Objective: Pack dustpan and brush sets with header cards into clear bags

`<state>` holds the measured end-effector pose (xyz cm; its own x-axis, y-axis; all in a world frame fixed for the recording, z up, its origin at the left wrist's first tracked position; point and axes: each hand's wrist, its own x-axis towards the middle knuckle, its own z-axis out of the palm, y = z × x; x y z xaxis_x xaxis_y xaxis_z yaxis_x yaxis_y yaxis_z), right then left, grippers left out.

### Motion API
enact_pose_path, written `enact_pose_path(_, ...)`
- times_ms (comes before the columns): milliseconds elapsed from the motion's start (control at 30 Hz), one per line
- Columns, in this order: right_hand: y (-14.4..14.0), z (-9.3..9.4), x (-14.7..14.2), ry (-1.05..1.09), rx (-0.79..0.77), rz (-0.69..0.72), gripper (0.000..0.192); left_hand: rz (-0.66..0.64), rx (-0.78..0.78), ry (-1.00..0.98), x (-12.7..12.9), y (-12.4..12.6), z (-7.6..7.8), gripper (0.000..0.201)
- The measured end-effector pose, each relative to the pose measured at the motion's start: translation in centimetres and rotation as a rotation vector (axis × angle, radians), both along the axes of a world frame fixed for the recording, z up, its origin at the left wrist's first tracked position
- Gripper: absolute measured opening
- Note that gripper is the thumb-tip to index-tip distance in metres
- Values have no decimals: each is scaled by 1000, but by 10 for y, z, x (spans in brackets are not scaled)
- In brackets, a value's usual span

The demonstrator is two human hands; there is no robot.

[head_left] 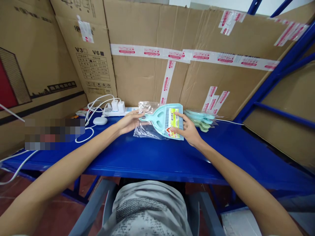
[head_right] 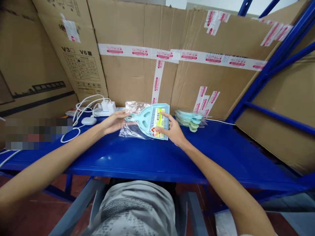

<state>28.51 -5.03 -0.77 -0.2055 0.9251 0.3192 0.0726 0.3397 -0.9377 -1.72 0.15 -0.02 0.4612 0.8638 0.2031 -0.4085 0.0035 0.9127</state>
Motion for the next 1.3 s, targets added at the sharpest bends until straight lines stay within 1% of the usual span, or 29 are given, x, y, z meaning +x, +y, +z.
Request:
enact_pose_path(67,-3,1,-2,13,68,-40,92,31,-11,-8,1,1,-1,4)
enact_pose_path(100,-5,3,-3,6,108,-55,93,24,-12,6,1,1,-1,3)
enact_pose_path(200,-10,7,-1,-86,213,-83,89,-28,20,112,-1,2,-2,20)
enact_pose_path(267,-12,10,2,-143,255,-96,88,-23,60,189,-3,3,-2,29)
enact_pose_path(367,-13,12,7,-152,273,-89,88,8,120,242,-4,3,-3,35)
enact_pose_path(467,-11,11,9,-143,262,-71,88,-11,148,226,-3,2,-4,40)
enact_pose_path(633,-7,3,1,-115,287,-17,88,-128,118,241,-2,-2,-1,45)
enact_pose_path(733,-5,2,-1,-91,304,-3,86,-186,88,187,-5,-2,2,45)
enact_pose_path(833,-4,6,1,-82,265,0,88,-235,53,84,-7,-1,3,42)
enact_pose_path(900,-5,8,3,-105,178,11,91,-229,22,60,-5,-1,1,40)
enact_pose_path(1000,-6,9,2,-143,35,21,90,-162,-46,55,1,0,-5,33)
enact_pose_path(1067,-5,8,1,-133,-16,19,86,-112,-94,55,7,0,-9,29)
enact_pose_path(1133,-2,6,1,-80,-34,0,81,-67,-128,61,11,-1,-12,27)
enact_pose_path(1167,1,6,2,-42,-28,-35,78,-50,-138,63,12,-1,-12,27)
enact_pose_path(1233,6,5,5,40,-21,-164,75,-34,-147,59,14,-2,-11,27)
enact_pose_path(1300,12,6,7,122,-87,-270,73,-35,-150,52,15,-4,-10,28)
